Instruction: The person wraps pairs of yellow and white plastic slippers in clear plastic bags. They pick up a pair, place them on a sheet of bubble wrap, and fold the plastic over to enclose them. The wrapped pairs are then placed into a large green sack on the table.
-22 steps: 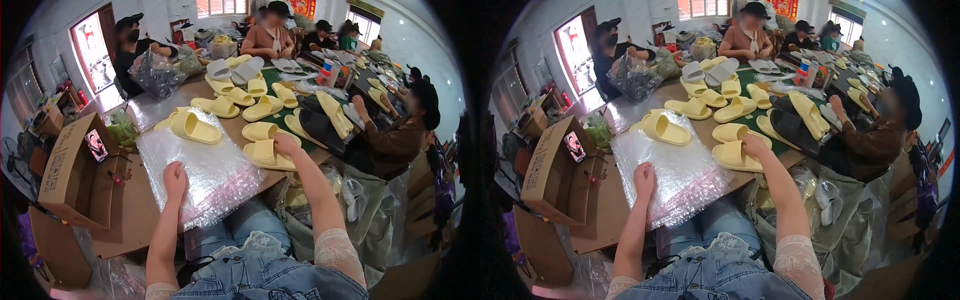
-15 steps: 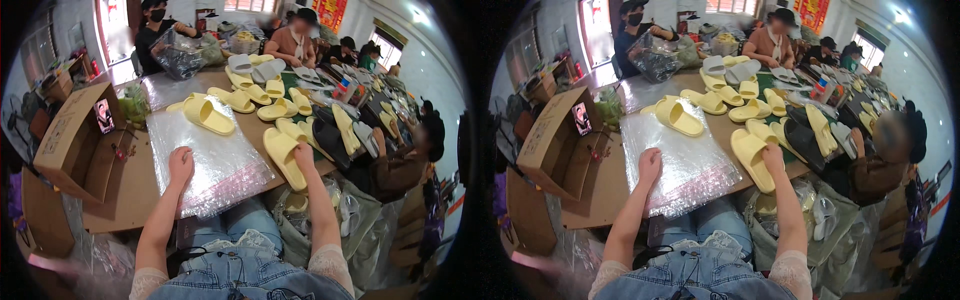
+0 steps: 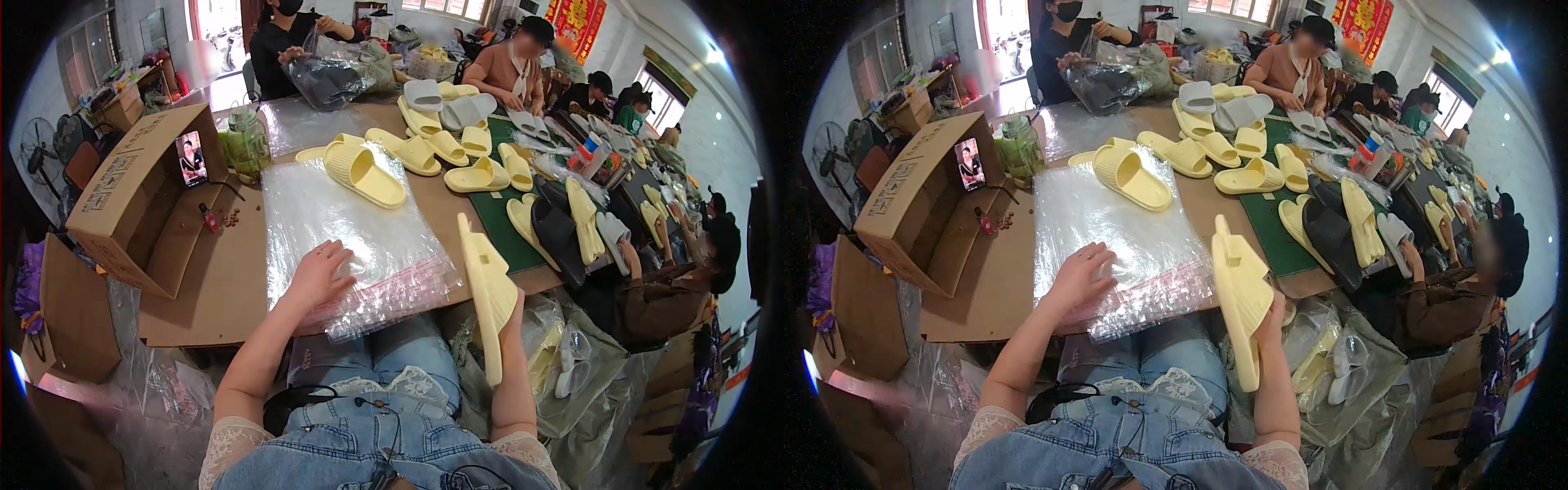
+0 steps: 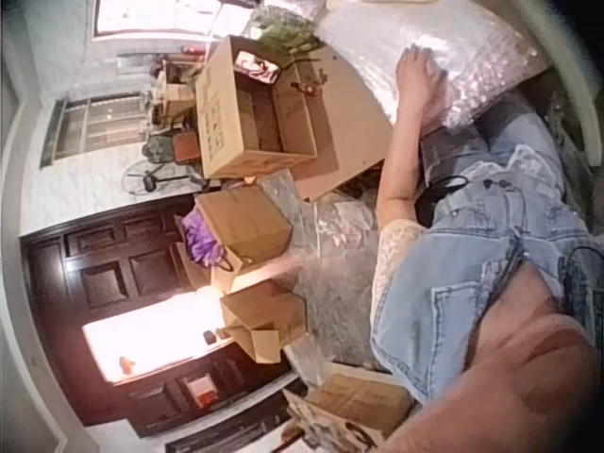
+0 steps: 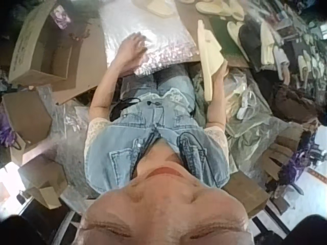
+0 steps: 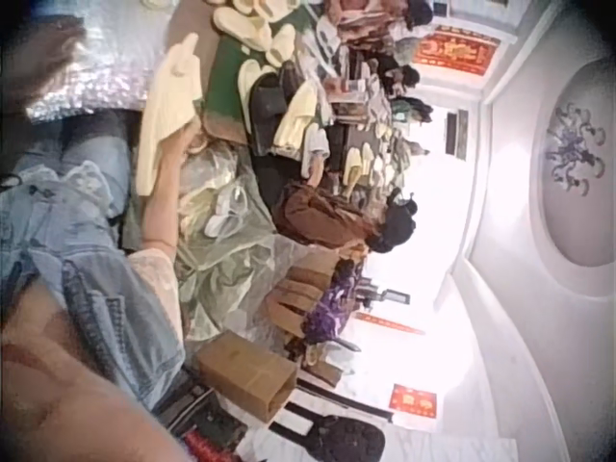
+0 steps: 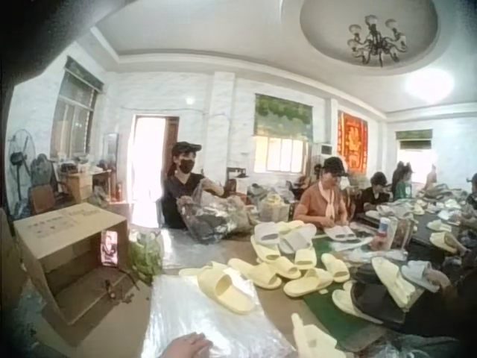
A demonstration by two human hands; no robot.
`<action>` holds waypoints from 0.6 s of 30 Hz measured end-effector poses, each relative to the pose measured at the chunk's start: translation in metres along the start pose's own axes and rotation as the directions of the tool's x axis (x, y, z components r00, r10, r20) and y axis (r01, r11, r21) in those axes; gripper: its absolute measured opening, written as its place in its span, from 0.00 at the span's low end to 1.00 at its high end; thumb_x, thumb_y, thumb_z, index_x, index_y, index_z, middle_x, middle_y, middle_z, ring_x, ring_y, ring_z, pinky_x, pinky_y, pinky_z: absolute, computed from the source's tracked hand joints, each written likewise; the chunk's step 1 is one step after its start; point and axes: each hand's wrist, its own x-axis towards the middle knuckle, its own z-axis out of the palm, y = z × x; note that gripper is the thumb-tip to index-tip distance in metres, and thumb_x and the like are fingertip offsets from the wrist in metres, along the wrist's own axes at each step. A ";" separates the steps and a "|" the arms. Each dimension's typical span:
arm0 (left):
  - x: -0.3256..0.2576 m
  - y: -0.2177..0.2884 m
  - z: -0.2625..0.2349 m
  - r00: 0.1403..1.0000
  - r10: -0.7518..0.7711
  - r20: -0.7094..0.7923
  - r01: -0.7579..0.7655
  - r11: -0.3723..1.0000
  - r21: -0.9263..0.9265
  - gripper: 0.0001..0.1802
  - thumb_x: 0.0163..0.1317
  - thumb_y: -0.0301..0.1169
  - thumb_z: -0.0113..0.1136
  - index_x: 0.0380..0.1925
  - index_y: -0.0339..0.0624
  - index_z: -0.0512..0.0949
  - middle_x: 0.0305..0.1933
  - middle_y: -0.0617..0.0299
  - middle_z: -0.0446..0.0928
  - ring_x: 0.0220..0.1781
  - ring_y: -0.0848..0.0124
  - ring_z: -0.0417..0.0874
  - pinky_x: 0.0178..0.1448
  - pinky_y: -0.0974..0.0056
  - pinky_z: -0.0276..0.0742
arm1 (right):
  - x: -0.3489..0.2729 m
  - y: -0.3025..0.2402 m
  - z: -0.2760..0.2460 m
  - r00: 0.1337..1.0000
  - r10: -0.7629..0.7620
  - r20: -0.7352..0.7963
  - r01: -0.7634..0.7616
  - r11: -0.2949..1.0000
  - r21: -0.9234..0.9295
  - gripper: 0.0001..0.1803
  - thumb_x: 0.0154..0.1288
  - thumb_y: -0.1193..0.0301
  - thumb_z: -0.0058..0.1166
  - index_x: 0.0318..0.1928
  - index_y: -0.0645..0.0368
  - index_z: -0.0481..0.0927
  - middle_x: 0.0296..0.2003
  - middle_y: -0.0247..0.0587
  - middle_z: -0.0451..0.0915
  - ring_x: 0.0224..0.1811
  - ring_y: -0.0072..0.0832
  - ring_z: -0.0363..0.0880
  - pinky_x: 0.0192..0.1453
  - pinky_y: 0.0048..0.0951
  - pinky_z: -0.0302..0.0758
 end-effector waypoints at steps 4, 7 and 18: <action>0.004 -0.004 0.006 0.986 0.008 -0.166 -0.012 1.000 -0.026 0.14 0.59 0.34 0.65 0.44 0.43 0.82 0.57 0.51 0.79 0.59 0.51 0.79 0.59 0.53 0.78 | -0.022 -0.026 0.044 0.993 -0.063 0.099 0.080 0.981 -0.177 0.07 0.61 0.79 0.60 0.39 0.69 0.84 0.34 0.33 0.86 0.35 0.18 0.81 0.39 0.23 0.77; 0.006 0.009 0.003 0.945 0.079 -0.318 -0.067 0.997 0.048 0.09 0.59 0.31 0.64 0.39 0.45 0.84 0.47 0.54 0.80 0.50 0.52 0.80 0.51 0.52 0.80 | -0.032 -0.024 0.061 0.973 -0.082 0.217 0.157 0.922 -0.354 0.09 0.60 0.77 0.63 0.40 0.68 0.84 0.31 0.33 0.86 0.35 0.16 0.80 0.38 0.25 0.77; 0.007 0.065 -0.038 0.958 0.140 -0.250 -0.163 0.984 -0.077 0.08 0.61 0.28 0.62 0.40 0.44 0.84 0.30 0.56 0.77 0.33 0.56 0.81 0.38 0.56 0.78 | -0.032 -0.030 0.123 0.868 -0.056 0.494 0.472 0.404 -0.783 0.09 0.52 0.72 0.58 0.33 0.62 0.76 0.30 0.55 0.80 0.36 0.56 0.80 0.41 0.52 0.75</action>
